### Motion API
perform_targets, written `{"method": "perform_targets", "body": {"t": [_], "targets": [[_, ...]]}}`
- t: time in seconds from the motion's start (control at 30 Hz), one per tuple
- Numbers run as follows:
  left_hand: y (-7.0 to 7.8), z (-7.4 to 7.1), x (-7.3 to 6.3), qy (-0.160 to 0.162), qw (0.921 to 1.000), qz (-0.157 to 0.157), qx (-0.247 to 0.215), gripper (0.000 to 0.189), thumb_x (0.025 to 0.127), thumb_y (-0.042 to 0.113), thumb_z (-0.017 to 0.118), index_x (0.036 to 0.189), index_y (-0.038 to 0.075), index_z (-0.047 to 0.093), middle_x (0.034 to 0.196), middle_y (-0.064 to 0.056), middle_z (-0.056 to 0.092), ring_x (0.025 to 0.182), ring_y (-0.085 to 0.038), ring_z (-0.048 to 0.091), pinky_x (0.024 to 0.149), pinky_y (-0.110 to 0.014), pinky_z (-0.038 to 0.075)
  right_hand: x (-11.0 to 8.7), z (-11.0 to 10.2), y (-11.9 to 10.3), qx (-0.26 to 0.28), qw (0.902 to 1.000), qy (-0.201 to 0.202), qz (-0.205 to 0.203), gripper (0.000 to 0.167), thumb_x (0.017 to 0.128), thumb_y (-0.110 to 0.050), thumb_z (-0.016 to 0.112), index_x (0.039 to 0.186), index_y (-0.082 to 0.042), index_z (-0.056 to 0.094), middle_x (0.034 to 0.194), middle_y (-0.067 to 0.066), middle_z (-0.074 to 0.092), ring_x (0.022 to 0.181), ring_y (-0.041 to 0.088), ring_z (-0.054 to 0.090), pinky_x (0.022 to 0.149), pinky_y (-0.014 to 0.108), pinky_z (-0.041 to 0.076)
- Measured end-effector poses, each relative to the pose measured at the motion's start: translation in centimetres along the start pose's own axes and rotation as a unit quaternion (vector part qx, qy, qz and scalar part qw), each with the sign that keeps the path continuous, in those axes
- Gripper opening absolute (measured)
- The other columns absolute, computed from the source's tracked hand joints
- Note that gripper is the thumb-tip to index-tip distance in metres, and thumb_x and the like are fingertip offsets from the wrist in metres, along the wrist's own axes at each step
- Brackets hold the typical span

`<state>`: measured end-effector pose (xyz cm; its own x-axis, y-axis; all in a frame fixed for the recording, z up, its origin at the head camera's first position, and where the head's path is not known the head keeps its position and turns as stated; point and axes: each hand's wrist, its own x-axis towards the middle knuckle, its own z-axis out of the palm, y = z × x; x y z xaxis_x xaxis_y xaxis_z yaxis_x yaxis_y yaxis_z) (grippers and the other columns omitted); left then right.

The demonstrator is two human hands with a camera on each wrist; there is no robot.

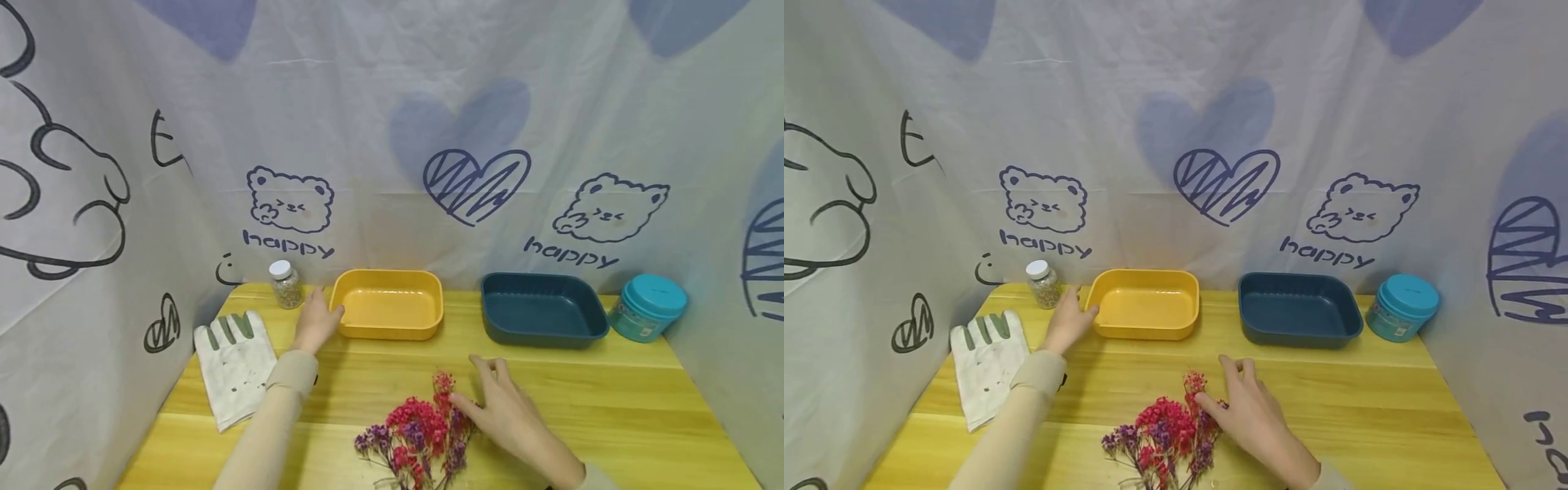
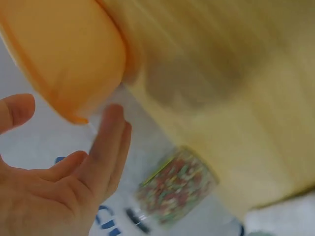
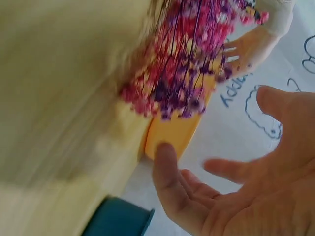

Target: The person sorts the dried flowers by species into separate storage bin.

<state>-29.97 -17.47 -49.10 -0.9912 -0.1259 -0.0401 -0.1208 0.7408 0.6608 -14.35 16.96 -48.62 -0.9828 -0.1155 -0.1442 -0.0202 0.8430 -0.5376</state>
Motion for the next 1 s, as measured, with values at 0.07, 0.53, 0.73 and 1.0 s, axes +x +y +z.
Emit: {"method": "perform_targets", "body": {"t": [0.07, 0.53, 0.73, 1.0], "targets": [[-0.3, 0.0, 0.2, -0.015, 0.9996, -0.012, -0.020, 0.074, 0.104, 0.025, 0.060, 0.162, -0.004, 0.026, 0.161, -0.033, 0.040, 0.148, -0.051, 0.041, 0.126, -0.064, 0.035, -0.6, 0.5, -0.3, 0.000, 0.9996, -0.022, 0.017, 0.081, 0.095, -0.067, 0.066, 0.155, -0.016, 0.048, 0.145, 0.018, 0.046, 0.060, 0.019, 0.052, 0.049, 0.032, 0.039], [-0.9, 1.4, 1.1, -0.033, 0.9969, -0.027, -0.066, 0.065, 0.102, 0.016, 0.055, 0.160, -0.004, 0.033, 0.160, -0.031, 0.043, 0.148, -0.048, 0.043, 0.126, -0.059, 0.038, -1.9, 3.5, -0.2, 0.045, 0.9976, -0.053, -0.008, 0.031, 0.096, -0.039, 0.077, 0.109, -0.017, 0.061, 0.120, 0.009, 0.044, 0.060, 0.017, 0.047, 0.049, 0.028, 0.038], [-0.6, 1.4, 1.0, -0.025, 0.9964, -0.019, -0.079, 0.063, 0.102, 0.013, 0.056, 0.159, -0.004, 0.036, 0.159, -0.031, 0.045, 0.148, -0.047, 0.045, 0.125, -0.058, 0.039, -1.9, 2.7, 0.0, 0.117, 0.9926, -0.028, -0.014, 0.020, 0.094, -0.022, 0.079, 0.095, -0.017, 0.060, 0.106, 0.004, 0.047, 0.075, 0.016, 0.048, 0.057, 0.024, 0.040], [-0.9, 1.5, 1.0, -0.015, 0.9964, -0.023, -0.081, 0.063, 0.101, 0.012, 0.057, 0.158, -0.005, 0.037, 0.158, -0.032, 0.046, 0.147, -0.047, 0.045, 0.125, -0.058, 0.039, -2.2, -0.2, 0.1, 0.181, 0.9830, 0.022, -0.018, 0.016, 0.092, -0.020, 0.082, 0.096, -0.019, 0.066, 0.113, 0.004, 0.061, 0.090, 0.014, 0.057, 0.072, 0.025, 0.050]]}}
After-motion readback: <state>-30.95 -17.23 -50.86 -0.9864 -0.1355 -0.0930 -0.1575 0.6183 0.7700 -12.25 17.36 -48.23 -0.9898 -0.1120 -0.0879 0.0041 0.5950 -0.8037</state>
